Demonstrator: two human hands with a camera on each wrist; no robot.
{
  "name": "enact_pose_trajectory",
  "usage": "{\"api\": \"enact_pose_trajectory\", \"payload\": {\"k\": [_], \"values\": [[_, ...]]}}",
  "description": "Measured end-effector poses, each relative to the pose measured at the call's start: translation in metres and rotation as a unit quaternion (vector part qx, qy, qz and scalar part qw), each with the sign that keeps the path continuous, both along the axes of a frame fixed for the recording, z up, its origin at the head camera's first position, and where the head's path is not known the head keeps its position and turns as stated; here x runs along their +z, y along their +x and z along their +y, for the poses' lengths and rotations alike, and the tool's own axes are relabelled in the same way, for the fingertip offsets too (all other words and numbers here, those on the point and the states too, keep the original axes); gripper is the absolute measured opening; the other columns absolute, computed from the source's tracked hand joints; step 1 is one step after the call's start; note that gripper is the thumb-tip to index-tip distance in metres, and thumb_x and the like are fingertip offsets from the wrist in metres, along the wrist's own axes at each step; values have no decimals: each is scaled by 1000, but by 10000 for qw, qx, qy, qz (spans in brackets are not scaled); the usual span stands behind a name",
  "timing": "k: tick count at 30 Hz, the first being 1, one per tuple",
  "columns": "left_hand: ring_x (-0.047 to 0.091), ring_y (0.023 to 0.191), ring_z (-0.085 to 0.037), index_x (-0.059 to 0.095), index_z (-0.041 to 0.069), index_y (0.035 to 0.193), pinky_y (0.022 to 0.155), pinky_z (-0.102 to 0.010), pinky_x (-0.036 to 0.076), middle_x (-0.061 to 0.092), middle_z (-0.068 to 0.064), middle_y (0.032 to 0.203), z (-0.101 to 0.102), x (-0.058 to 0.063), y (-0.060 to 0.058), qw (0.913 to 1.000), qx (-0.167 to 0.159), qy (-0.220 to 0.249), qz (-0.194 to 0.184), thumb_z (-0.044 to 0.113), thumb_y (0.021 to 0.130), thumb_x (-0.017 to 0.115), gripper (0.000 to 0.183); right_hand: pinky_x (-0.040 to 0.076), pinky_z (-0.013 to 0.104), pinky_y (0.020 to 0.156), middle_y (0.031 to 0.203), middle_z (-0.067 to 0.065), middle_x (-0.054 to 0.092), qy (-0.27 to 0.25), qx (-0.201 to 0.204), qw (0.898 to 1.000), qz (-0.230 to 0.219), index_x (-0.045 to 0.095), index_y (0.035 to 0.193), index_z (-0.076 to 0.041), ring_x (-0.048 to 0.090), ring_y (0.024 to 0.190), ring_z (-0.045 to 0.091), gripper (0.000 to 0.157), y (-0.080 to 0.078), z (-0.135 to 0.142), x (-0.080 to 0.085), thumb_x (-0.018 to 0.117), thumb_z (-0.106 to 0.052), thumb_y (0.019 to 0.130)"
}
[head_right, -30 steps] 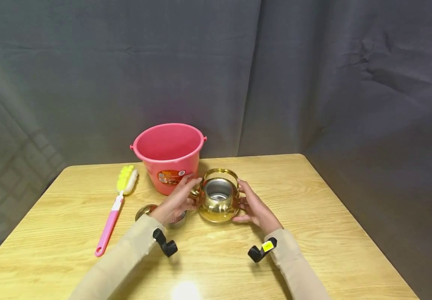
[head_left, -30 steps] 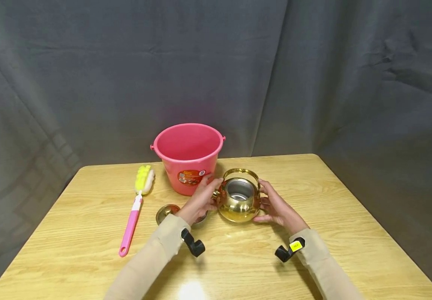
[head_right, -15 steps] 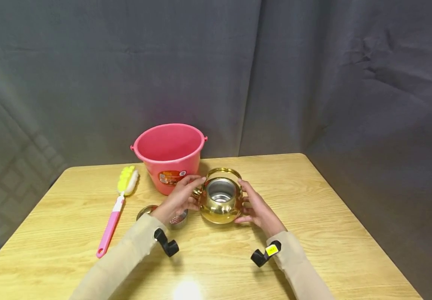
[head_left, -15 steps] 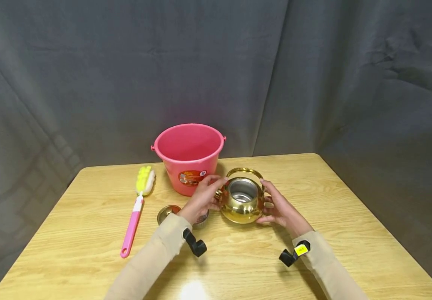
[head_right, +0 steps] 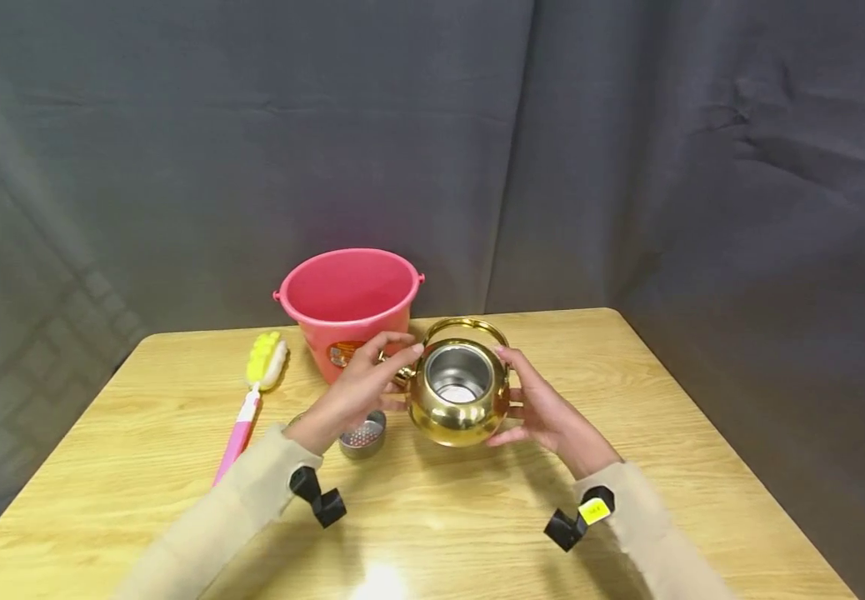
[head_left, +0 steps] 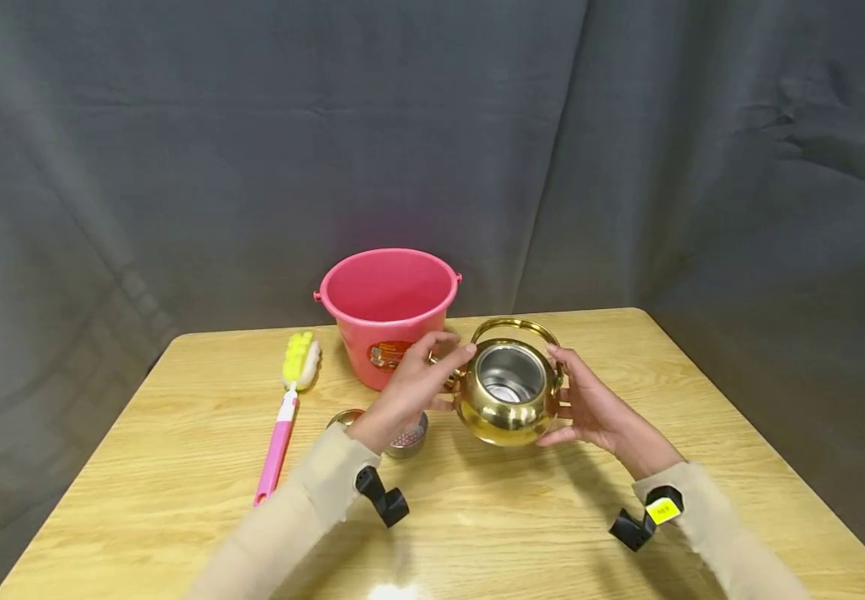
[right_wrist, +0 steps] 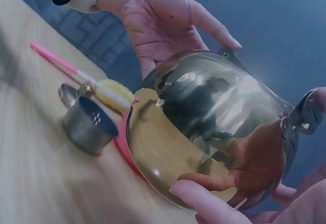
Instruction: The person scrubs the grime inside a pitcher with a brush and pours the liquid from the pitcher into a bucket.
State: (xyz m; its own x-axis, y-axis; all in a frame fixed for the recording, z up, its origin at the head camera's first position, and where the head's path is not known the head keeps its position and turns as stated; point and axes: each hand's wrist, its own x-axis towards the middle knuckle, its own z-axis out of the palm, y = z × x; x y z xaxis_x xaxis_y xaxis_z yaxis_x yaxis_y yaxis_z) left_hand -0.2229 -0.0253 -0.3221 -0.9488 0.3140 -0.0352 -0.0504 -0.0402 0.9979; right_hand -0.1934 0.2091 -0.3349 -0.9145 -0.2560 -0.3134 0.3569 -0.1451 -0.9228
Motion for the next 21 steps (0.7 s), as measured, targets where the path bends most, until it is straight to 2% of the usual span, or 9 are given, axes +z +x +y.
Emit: {"api": "enact_pose_trajectory", "payload": {"k": [5, 9, 15, 18, 21], "values": [[51, 98, -31, 44, 23, 125, 63, -42, 50, 33, -6, 129, -12, 26, 7, 9997, 12, -44, 248, 39, 77, 66, 55, 39, 61, 73, 132, 26, 10, 7, 216, 9996, 167, 8, 133, -24, 21, 119, 43, 64, -2, -8, 28, 36, -57, 85], [51, 101, -29, 37, 28, 128, 63, -41, 51, 34, -9, 128, -22, 45, 4, 9992, 100, -67, 381, 42, 76, 66, 61, 40, 60, 74, 130, 27, 16, 136, 373, 9983, 421, 12, 131, -20, 27, 115, 43, 62, -9, -15, 50, 37, -55, 85], [57, 92, -31, 32, 27, 129, 64, -39, 51, 42, -10, 118, -42, 75, -12, 9984, 234, -201, 478, 42, 77, 64, 63, 41, 58, 74, 131, 26, 17, 195, 505, 9958, 736, 15, 130, -19, 26, 115, 45, 64, -33, -34, 79, 42, -53, 83], [59, 85, -35, 36, 22, 126, 66, -41, 50, 45, -9, 118, -54, 89, -23, 9989, 181, -256, 355, 40, 79, 63, 57, 42, 58, 72, 133, 24, 16, 222, 443, 9949, 874, 15, 133, -18, 25, 116, 46, 70, -48, -45, 88, 46, -52, 81], [59, 79, -40, 38, 19, 125, 69, -47, 48, 41, -8, 122, -65, 100, -35, 9993, 121, -297, 182, 39, 80, 62, 54, 43, 58, 71, 133, 23, 18, 288, 431, 9934, 1026, 13, 137, -17, 27, 116, 46, 75, -63, -55, 95, 48, -52, 79]]}}
